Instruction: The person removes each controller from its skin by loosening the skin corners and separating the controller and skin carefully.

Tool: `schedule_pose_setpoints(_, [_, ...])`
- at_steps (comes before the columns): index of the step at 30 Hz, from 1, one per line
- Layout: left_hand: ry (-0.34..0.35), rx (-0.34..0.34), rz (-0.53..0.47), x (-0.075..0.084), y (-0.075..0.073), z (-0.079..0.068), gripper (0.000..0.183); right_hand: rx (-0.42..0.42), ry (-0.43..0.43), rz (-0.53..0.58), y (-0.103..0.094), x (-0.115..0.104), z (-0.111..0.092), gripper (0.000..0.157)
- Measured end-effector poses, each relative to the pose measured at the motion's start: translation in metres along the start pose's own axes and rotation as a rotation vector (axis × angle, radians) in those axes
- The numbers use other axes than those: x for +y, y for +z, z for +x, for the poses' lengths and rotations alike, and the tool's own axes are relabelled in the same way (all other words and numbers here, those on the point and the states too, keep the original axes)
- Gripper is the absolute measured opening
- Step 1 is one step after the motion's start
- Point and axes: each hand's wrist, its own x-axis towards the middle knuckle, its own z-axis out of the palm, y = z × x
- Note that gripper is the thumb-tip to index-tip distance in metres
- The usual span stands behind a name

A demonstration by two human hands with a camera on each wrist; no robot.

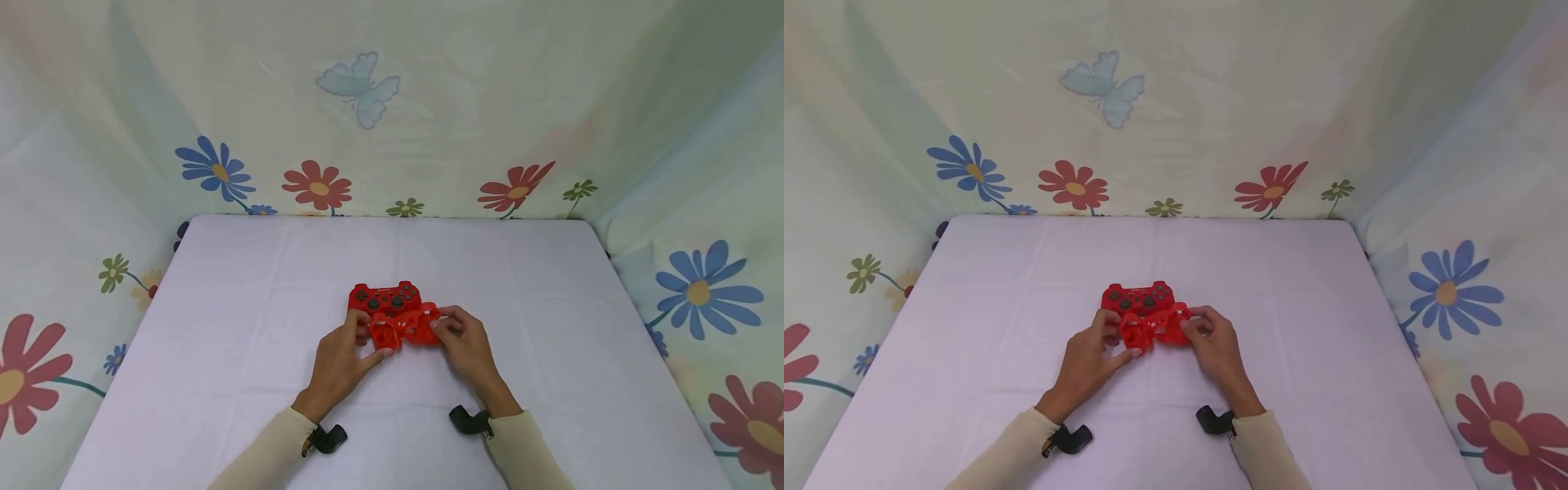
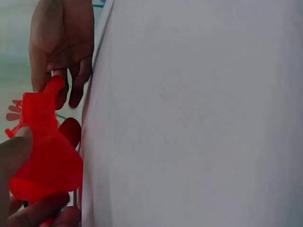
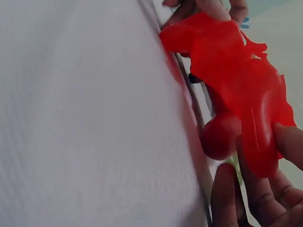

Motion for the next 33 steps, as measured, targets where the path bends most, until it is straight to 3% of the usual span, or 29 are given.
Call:
schedule_pose_setpoints(6, [-0.089,-0.021,-0.290,-0.001,0.006,0.003,0.060,-0.061,0.045,0.246,0.002,-0.002,-0.003,0.033])
schedule_pose_setpoints(10, [-0.141,-0.006,-0.443,-0.002,0.004,0.003,0.057,0.000,0.065,0.238,0.001,-0.004,-0.005,0.035])
schedule_pose_setpoints(13, [-0.174,0.007,-0.479,-0.004,0.000,0.002,0.052,0.040,0.066,0.195,-0.001,-0.003,-0.005,0.034])
schedule_pose_setpoints(16, [-0.198,-0.006,-0.459,-0.005,-0.002,0.001,0.049,0.022,0.034,0.199,-0.003,-0.004,-0.007,0.034])
schedule_pose_setpoints(20, [-0.208,-0.100,-0.452,-0.006,-0.003,-0.001,0.049,-0.021,-0.035,0.240,-0.006,-0.006,-0.007,0.035])
schedule_pose_setpoints(23, [-0.193,-0.187,-0.514,-0.007,-0.005,0.000,0.048,-0.021,-0.057,0.242,-0.008,-0.006,-0.006,0.035])
schedule_pose_setpoints(25, [-0.180,-0.208,-0.577,-0.007,-0.007,0.001,0.046,0.001,-0.049,0.245,-0.009,-0.007,-0.006,0.035])
schedule_pose_setpoints(27, [-0.159,-0.182,-0.633,-0.006,-0.010,0.002,0.044,0.034,-0.025,0.252,-0.008,-0.007,-0.006,0.035])
schedule_pose_setpoints(33, [-0.125,-0.011,-0.695,-0.005,-0.015,0.002,0.046,0.085,0.123,0.275,-0.006,-0.009,-0.008,0.035])
